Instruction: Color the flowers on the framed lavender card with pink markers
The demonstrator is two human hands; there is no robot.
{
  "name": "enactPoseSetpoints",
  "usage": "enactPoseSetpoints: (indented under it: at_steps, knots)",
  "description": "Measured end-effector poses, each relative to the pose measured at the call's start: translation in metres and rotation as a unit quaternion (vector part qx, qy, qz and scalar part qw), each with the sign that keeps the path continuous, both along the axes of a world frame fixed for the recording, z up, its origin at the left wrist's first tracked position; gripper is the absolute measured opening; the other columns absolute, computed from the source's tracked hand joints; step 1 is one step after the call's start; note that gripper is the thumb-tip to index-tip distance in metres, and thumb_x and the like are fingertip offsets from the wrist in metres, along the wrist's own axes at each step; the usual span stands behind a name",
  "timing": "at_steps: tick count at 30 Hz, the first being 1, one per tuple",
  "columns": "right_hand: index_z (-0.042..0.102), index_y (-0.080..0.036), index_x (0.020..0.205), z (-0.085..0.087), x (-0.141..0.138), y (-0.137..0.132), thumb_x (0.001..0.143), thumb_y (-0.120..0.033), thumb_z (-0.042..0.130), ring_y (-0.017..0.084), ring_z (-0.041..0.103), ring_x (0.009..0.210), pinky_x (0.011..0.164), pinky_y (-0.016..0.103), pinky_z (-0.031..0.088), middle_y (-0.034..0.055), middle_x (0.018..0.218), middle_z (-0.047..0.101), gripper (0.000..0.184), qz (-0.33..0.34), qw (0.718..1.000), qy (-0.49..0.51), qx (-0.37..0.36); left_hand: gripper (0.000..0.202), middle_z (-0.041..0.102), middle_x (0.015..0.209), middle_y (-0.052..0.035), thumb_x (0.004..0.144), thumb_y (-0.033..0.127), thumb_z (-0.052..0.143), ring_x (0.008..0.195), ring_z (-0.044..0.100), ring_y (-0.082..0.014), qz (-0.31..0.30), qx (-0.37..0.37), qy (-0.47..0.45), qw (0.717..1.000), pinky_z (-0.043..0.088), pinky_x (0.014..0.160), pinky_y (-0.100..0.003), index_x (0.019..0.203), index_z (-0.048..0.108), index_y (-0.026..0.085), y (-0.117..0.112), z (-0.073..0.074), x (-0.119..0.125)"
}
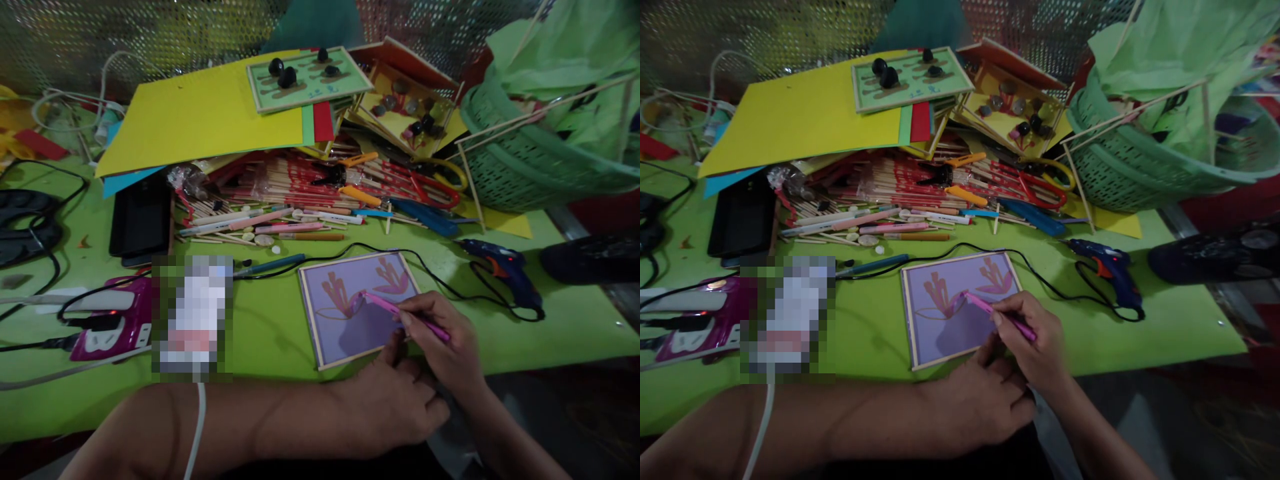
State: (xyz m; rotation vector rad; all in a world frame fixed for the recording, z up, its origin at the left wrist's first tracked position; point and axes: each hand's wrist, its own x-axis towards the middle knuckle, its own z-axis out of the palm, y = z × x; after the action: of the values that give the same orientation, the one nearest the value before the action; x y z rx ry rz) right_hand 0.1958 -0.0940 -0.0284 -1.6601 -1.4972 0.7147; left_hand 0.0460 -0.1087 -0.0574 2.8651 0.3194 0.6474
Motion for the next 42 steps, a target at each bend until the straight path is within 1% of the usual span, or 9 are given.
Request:
enactPoseSetpoints:
  at_steps: [5,9,13,17,22,26,32,37,42]
  knots:
    - [0.068,-0.022,0.086,-0.0012,0.0001,0.0002,0.091,-0.027,0.066,0.018,0.067,0.063,0.056,0.027,0.051,0.003,0.074,0.07,0.007,-0.002,1.0,0.008,-0.011,0.012,0.071,0.094,-0.0078,0.094,0.026,0.064,0.091,0.069,-0.0268,-0.006,-0.003,0.007,1.0,0.044,0.104,-0.064,0.098,0.073,0.018,0.0007,0.0004,0.0004]
    - [0.068,-0.022,0.087,-0.0005,-0.0006,0.0013,0.092,-0.026,0.065,0.017,0.067,0.065,0.058,0.026,0.051,0.0028,0.075,0.07,0.007,0.01,1.0,-0.001,-0.007,0.012,0.072,0.095,-0.0075,0.095,0.026,0.064,0.092,0.069,-0.0268,-0.006,-0.013,0.017,1.0,0.045,0.104,-0.062,0.097,0.073,0.018,0.0016,0.0033,-0.0001]
    - [0.07,-0.022,0.088,0.0002,-0.0006,0.0022,0.091,-0.025,0.066,0.016,0.066,0.062,0.057,0.026,0.05,0.0016,0.074,0.07,0.005,0.033,0.999,-0.016,0.003,0.013,0.072,0.103,-0.0098,0.095,0.028,0.064,0.101,0.069,-0.0295,-0.011,-0.013,0.039,0.999,0.047,0.1,-0.06,0.098,0.072,0.018,0.0015,0.0045,-0.0009]
    - [0.071,-0.023,0.089,-0.0011,0.0007,0.0029,0.091,-0.023,0.066,0.015,0.066,0.062,0.058,0.025,0.051,0.0002,0.074,0.07,0.005,0.06,0.998,-0.031,0.017,0.012,0.071,0.1,-0.0098,0.094,0.027,0.064,0.1,0.067,-0.03,-0.01,-0.004,0.019,1.0,0.046,0.099,-0.059,0.098,0.071,0.018,-0.0005,0.0003,-0.0002]
    - [0.07,-0.023,0.091,-0.0026,0.0022,0.003,0.092,-0.022,0.065,0.015,0.068,0.067,0.061,0.025,0.053,0.0004,0.078,0.071,0.006,0.086,0.996,-0.031,0.022,0.014,0.07,0.101,-0.0089,0.096,0.026,0.061,0.1,0.066,-0.0281,-0.005,0.003,0.022,1.0,0.044,0.101,-0.058,0.102,0.071,0.019,-0.0028,-0.0052,0.001]
    - [0.07,-0.023,0.093,-0.0019,0.003,0.0031,0.092,-0.021,0.065,0.014,0.069,0.066,0.061,0.023,0.053,-0.0004,0.078,0.072,0.005,0.107,0.993,-0.035,0.024,0.015,0.07,0.108,-0.0106,0.095,0.028,0.064,0.106,0.066,-0.0307,-0.002,0.002,0.029,1.0,0.045,0.098,-0.056,0.103,0.072,0.019,-0.0016,-0.0024,0.0002]
    - [0.072,-0.023,0.094,0.0003,0.0024,0.0044,0.092,-0.021,0.066,0.015,0.071,0.071,0.064,0.024,0.055,0.0008,0.08,0.074,0.006,0.134,0.99,-0.036,0.018,0.015,0.071,0.113,-0.0109,0.089,0.028,0.072,0.113,0.065,-0.0374,0.007,-0.003,-0.006,1.0,0.046,0.097,-0.056,0.1,0.075,0.019,-0.0002,0.0003,-0.0016]
    - [0.072,-0.023,0.095,0.0009,0.0037,0.0029,0.092,-0.02,0.065,0.016,0.071,0.072,0.065,0.024,0.055,0.0013,0.082,0.074,0.007,0.154,0.987,-0.04,0.022,0.015,0.071,0.113,-0.0111,0.088,0.026,0.072,0.112,0.065,-0.0368,0.001,-0.004,-0.002,1.0,0.047,0.095,-0.056,0.101,0.075,0.019,-0.0012,-0.0007,-0.001]
    - [0.07,-0.022,0.092,0.0034,0.0037,0.0037,0.091,-0.019,0.065,0.016,0.071,0.069,0.062,0.024,0.054,0.0009,0.079,0.073,0.006,0.161,0.986,-0.043,0.027,0.018,0.071,0.117,-0.0116,0.089,0.027,0.071,0.115,0.065,-0.0375,0.001,-0.005,0.026,1.0,0.048,0.096,-0.056,0.105,0.075,0.02,-0.0005,0.0042,-0.0014]
